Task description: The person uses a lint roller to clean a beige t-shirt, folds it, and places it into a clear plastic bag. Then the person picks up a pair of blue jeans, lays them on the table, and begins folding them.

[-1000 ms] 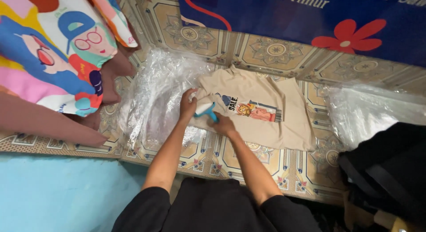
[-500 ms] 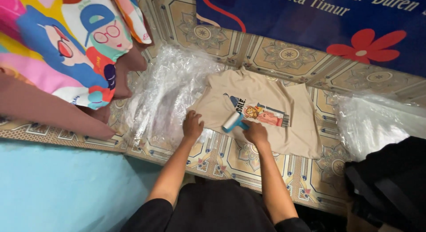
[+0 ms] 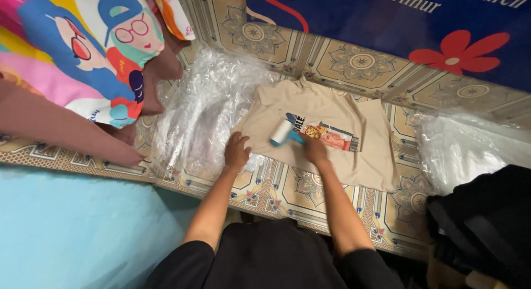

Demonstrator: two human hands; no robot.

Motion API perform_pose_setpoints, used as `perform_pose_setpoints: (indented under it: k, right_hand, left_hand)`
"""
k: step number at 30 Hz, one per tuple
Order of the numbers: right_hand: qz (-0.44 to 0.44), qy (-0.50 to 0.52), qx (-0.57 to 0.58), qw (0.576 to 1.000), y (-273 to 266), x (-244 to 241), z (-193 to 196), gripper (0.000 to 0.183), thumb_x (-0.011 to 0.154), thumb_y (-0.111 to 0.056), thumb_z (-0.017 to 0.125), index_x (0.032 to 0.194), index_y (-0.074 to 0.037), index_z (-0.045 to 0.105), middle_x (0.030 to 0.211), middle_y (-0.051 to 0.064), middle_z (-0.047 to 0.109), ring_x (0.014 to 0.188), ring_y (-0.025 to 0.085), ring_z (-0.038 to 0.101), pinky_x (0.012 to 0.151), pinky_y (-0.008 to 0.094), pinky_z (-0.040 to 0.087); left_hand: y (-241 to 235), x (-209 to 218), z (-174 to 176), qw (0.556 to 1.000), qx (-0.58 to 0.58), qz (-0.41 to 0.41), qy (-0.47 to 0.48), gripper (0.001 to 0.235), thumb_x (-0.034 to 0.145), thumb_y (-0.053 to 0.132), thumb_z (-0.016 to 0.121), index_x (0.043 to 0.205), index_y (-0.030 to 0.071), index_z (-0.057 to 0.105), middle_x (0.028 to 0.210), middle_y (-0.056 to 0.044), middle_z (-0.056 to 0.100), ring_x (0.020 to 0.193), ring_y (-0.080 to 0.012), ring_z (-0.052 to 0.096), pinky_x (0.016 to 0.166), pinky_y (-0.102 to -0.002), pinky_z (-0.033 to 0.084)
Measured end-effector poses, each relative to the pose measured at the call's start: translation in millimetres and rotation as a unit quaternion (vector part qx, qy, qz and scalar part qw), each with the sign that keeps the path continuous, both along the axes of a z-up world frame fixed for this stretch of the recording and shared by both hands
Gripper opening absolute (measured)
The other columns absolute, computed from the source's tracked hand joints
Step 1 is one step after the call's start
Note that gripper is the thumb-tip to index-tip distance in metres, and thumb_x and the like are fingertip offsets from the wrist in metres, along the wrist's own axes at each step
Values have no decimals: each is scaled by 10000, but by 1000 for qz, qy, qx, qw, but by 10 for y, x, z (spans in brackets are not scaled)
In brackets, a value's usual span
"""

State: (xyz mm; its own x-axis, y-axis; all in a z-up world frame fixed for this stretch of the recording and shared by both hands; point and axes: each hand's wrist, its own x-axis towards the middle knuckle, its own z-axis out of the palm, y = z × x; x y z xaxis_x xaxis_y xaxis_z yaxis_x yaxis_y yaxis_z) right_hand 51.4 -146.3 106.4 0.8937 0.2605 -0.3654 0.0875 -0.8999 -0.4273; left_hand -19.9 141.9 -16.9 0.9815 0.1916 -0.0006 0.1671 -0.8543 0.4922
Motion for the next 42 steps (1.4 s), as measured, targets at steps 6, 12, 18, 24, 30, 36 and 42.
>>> perform_pose_setpoints:
  k: [6, 12, 18, 24, 30, 36, 42]
  right_hand:
    - [-40, 52, -195, 979, -1021, -203, -12, 569, 882, -326, 634, 1430, -471, 582, 1283, 114, 731, 1209, 334, 687, 1002, 474, 566]
    - [2, 21, -78, 997, -360, 163, -550, 607, 933, -213, 562, 1521, -356, 508, 1311, 203, 684, 1258, 391, 641, 1062, 501, 526]
    - [-18, 17, 41, 999, 533, -439, 590, 647, 974, -247, 525, 1595, -272, 349, 1267, 286, 664, 1228, 476, 633, 1051, 578, 518]
    - [62, -84, 150, 983, -506, -519, -549, 602, 794, -89, 607, 1371, -261, 624, 1136, 199, 725, 1131, 439, 667, 1024, 523, 515]
    - [65, -118, 111, 985, -1294, -1074, -1132, 476, 881, -218, 698, 1332, -359, 646, 1323, 122, 527, 1388, 357, 460, 1192, 474, 312]
    - [21, -62, 116, 991, -1579, -1330, -1125, 572, 874, -89, 716, 1362, -378, 646, 1522, 142, 411, 1465, 516, 304, 1232, 572, 268]
    - [40, -10, 143, 989, -1773, -1327, -567, 821, 700, 192, 517, 1389, -234, 648, 1500, 181, 520, 1376, 553, 429, 1171, 606, 382]
  left_hand:
    - [173, -89, 164, 990, -123, -51, -35, 406, 883, 162, 734, 1286, 172, 689, 1507, -184, 464, 1401, -406, 483, 1140, -495, 449]
    - [97, 12, -118, 995, -19, -95, -8, 373, 798, 238, 801, 1166, 273, 751, 1542, -106, 457, 1456, -409, 425, 1164, -492, 429]
    - [18, -28, -163, 995, 7, -88, -38, 477, 788, 199, 815, 1227, 280, 648, 1536, -96, 446, 1448, -444, 411, 1152, -511, 443]
    - [-2, -15, -129, 997, 5, -77, -30, 390, 822, 189, 784, 1189, 252, 666, 1513, -97, 486, 1449, -441, 412, 1152, -539, 418]
    - [-494, -164, 289, 983, 83, -142, -81, 390, 749, 282, 833, 1124, 278, 728, 1444, -19, 549, 1456, -322, 389, 1147, -557, 302]
    - [-926, -184, 56, 966, -10, -257, -35, 327, 861, 274, 766, 1184, 269, 718, 1422, -16, 562, 1421, -261, 433, 1152, -536, 276]
    - [-952, -30, -134, 973, -18, -229, -14, 274, 894, 307, 762, 1160, 267, 710, 1346, 13, 578, 1366, -246, 472, 1133, -522, 329]
